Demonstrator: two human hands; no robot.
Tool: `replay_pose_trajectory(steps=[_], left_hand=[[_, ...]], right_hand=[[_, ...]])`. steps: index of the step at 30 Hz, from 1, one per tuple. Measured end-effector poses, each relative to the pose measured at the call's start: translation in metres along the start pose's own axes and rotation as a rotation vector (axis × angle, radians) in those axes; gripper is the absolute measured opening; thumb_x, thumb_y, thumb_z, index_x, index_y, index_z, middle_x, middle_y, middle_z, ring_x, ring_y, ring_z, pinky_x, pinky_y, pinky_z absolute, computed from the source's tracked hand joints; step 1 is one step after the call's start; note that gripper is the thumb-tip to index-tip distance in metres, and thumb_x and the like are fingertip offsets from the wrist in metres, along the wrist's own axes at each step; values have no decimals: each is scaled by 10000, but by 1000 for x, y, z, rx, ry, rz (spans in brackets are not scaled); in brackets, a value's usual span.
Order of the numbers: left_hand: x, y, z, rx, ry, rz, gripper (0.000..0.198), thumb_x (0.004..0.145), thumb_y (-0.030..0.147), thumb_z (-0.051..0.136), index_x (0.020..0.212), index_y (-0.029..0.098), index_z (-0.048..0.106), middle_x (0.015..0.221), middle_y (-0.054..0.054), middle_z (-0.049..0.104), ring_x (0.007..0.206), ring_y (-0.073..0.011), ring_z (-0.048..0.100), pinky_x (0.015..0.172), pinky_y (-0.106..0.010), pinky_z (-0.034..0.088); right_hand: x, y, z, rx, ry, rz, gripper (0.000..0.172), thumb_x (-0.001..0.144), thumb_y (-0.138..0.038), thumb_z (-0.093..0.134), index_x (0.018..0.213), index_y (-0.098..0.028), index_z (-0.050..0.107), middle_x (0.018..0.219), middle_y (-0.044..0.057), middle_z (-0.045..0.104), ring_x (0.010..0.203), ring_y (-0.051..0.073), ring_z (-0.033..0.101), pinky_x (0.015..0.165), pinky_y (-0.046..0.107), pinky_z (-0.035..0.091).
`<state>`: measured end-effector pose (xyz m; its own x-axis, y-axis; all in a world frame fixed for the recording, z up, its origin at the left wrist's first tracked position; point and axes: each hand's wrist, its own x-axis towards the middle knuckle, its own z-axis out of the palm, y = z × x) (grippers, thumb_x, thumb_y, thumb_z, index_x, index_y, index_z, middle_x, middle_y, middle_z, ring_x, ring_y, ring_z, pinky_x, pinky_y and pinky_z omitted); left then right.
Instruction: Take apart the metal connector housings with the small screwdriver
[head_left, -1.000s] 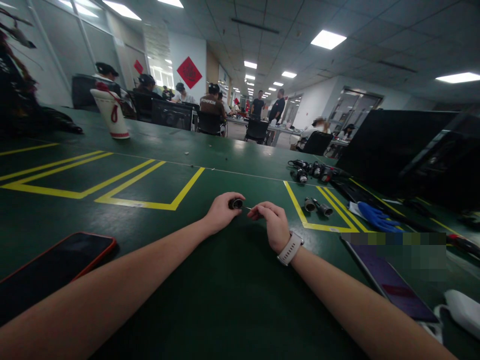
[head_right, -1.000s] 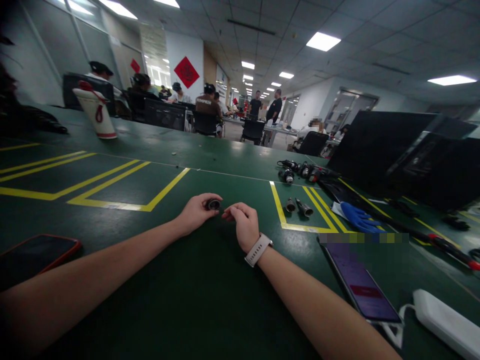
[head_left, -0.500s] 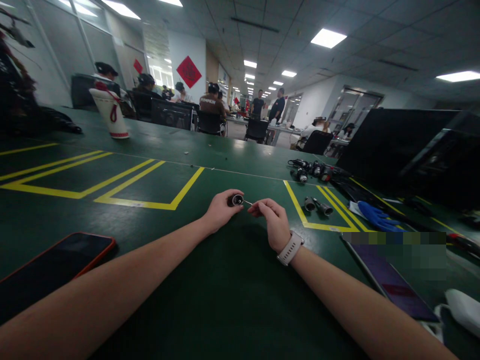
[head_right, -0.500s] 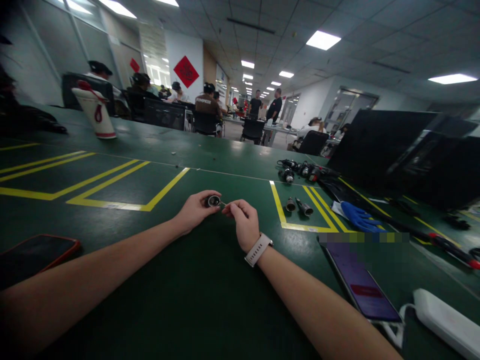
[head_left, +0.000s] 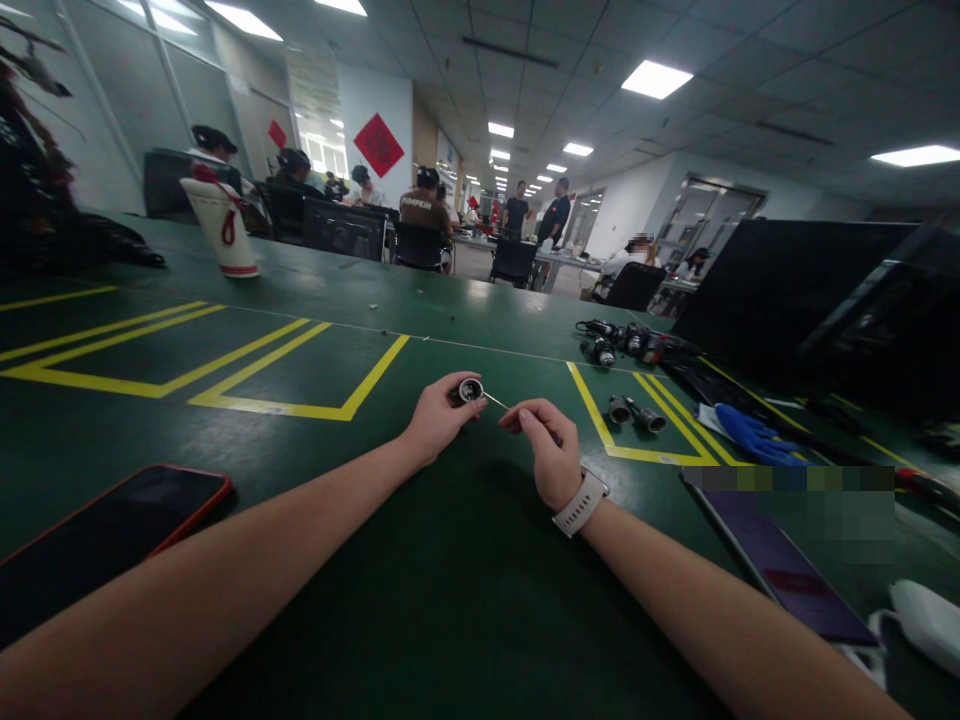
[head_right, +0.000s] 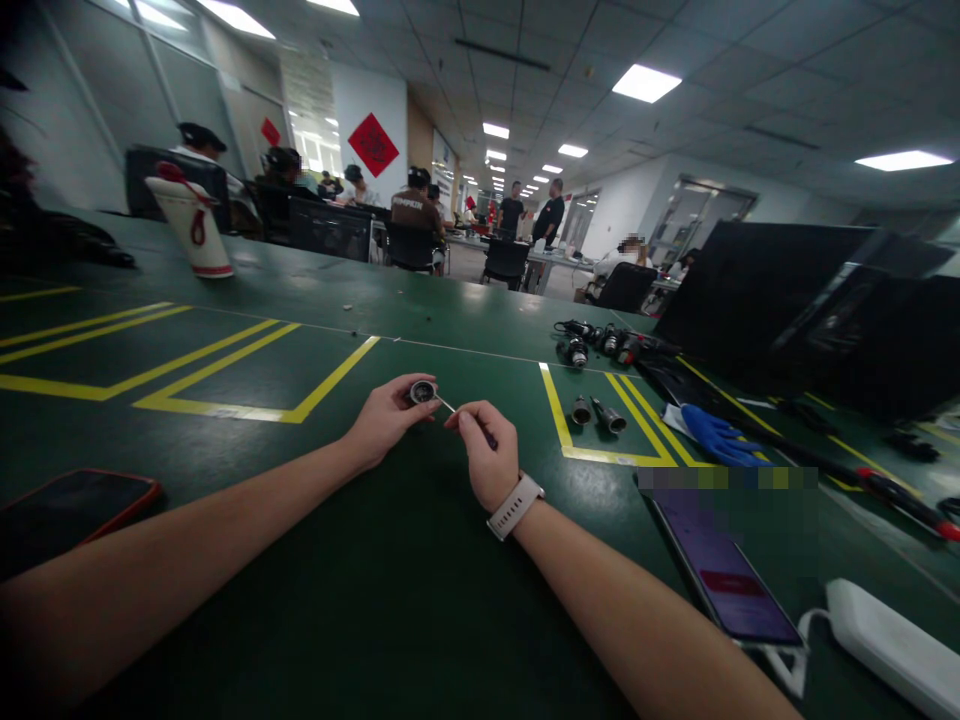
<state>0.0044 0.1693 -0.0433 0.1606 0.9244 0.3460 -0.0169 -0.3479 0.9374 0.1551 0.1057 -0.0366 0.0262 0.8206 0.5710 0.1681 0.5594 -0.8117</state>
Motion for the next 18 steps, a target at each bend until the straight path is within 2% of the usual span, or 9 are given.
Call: replay_pose_trajectory(steps=[9, 18], left_hand=[[-1, 0, 1, -28, -7, -1, 387, 637, 220, 704, 1003, 139, 607, 868, -40, 636, 739, -169, 615, 650, -338, 547], [0, 0, 2, -2, 16, 13, 395, 653, 248, 695, 1016, 135, 590, 855, -35, 621, 734, -161, 600, 640, -327, 548]], right_hand=[[0, 1, 3, -101, -48, -33, 150, 857, -259, 492, 826, -186, 619, 750, 19, 613, 735, 164, 575, 670, 290, 461], [-2, 2, 4, -173, -17, -81, 146, 872, -257, 476, 802, -193, 587, 751, 20, 612, 724, 157, 581, 677, 291, 463]])
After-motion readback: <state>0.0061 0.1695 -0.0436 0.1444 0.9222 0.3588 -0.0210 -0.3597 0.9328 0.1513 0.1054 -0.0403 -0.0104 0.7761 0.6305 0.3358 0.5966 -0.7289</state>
